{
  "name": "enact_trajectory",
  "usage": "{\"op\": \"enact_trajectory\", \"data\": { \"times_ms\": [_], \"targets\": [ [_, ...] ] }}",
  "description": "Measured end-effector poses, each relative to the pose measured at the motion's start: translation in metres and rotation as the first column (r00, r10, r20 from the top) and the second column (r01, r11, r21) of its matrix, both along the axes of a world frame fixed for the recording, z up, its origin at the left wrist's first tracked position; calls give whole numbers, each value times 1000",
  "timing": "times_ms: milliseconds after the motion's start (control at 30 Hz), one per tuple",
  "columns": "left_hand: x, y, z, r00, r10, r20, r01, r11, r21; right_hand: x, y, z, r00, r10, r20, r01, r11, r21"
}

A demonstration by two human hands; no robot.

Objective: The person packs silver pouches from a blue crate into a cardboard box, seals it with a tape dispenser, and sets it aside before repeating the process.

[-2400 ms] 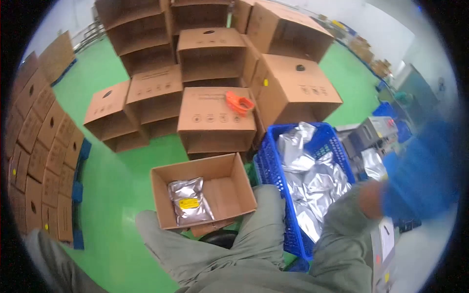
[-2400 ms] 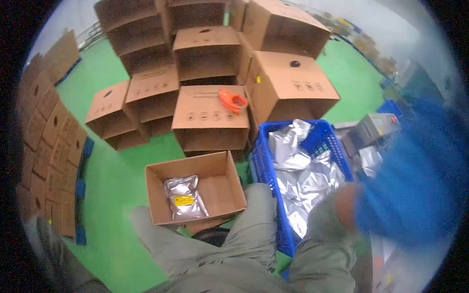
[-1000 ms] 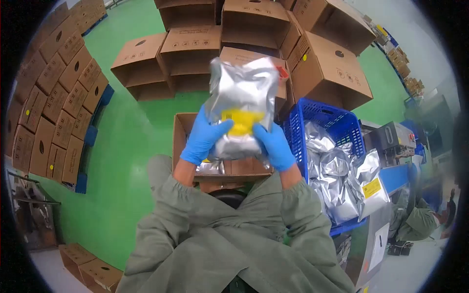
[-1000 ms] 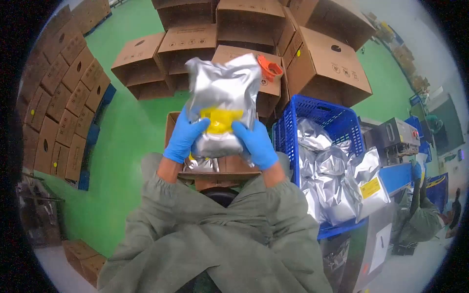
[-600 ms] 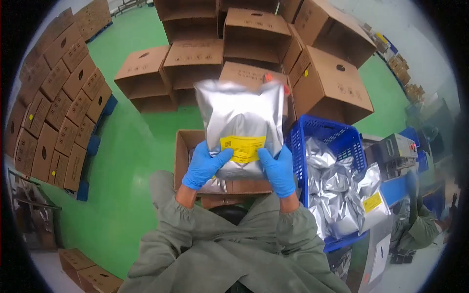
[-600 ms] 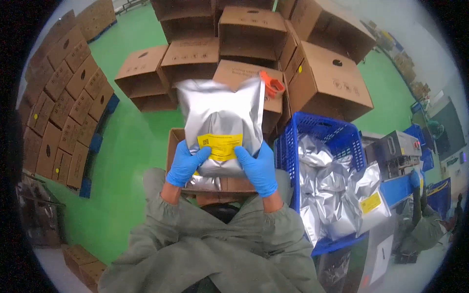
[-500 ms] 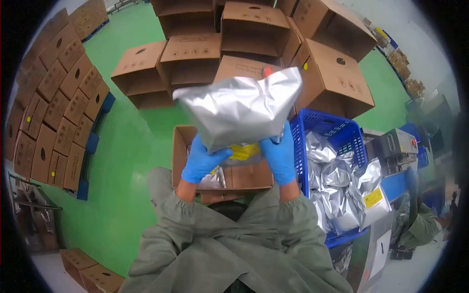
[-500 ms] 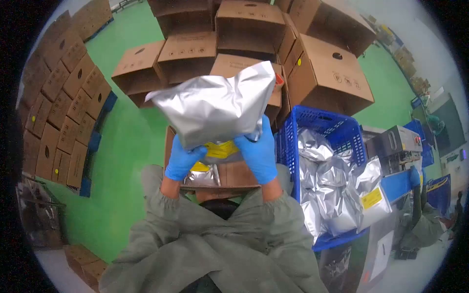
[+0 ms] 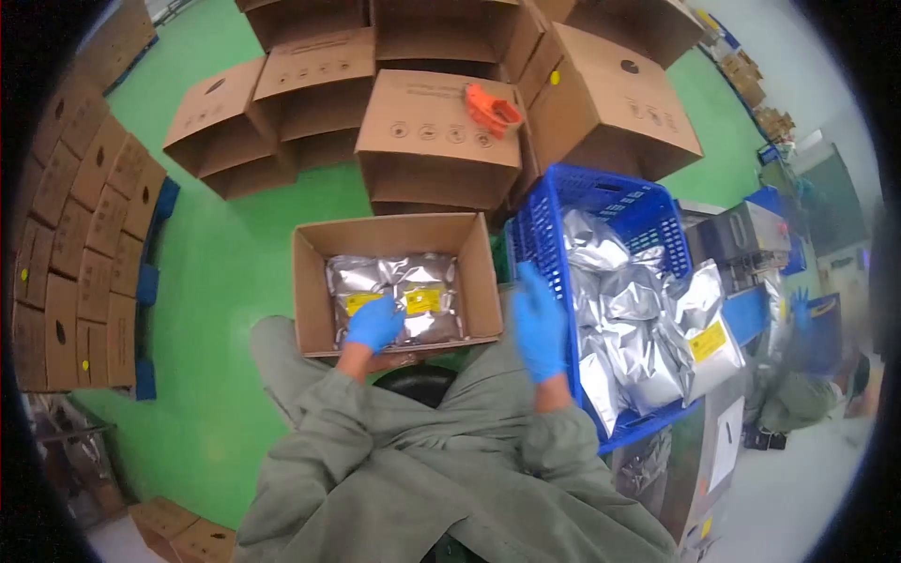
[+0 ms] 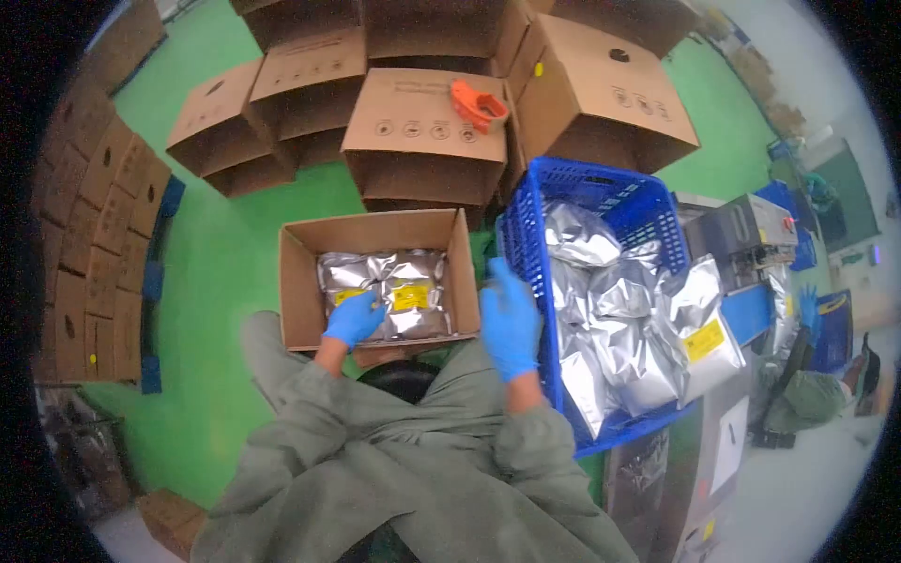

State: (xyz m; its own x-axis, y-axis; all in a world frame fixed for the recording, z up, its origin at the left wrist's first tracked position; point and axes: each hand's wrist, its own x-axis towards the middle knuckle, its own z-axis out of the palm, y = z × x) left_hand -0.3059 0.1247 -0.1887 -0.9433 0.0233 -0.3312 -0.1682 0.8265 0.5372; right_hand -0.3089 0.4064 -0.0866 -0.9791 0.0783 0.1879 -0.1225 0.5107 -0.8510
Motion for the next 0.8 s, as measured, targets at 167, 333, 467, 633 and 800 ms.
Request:
{"op": "enact_trajectory", "data": {
  "times_ms": [167,333,467,633,800],
  "targets": [
    [20,-26,-7,988,-17,150,6,997,71,22,216,68,635,-725,-267,701,396,593],
    [19,-27,-15,995,73,74,-89,962,258,74,425,0,414,-894,-170,756,234,611],
    [13,-24,-29,996,-5,86,-18,965,261,82,404,10,158,-987,-21,983,159,-86],
    [16,-17,-7,995,66,-77,-32,924,380,79,317,54,557,-830,-11,801,540,-260],
    [17,33,77,995,101,-9,-66,708,704,68,147,146,590,-607,-532,788,576,218]
  ]
}}
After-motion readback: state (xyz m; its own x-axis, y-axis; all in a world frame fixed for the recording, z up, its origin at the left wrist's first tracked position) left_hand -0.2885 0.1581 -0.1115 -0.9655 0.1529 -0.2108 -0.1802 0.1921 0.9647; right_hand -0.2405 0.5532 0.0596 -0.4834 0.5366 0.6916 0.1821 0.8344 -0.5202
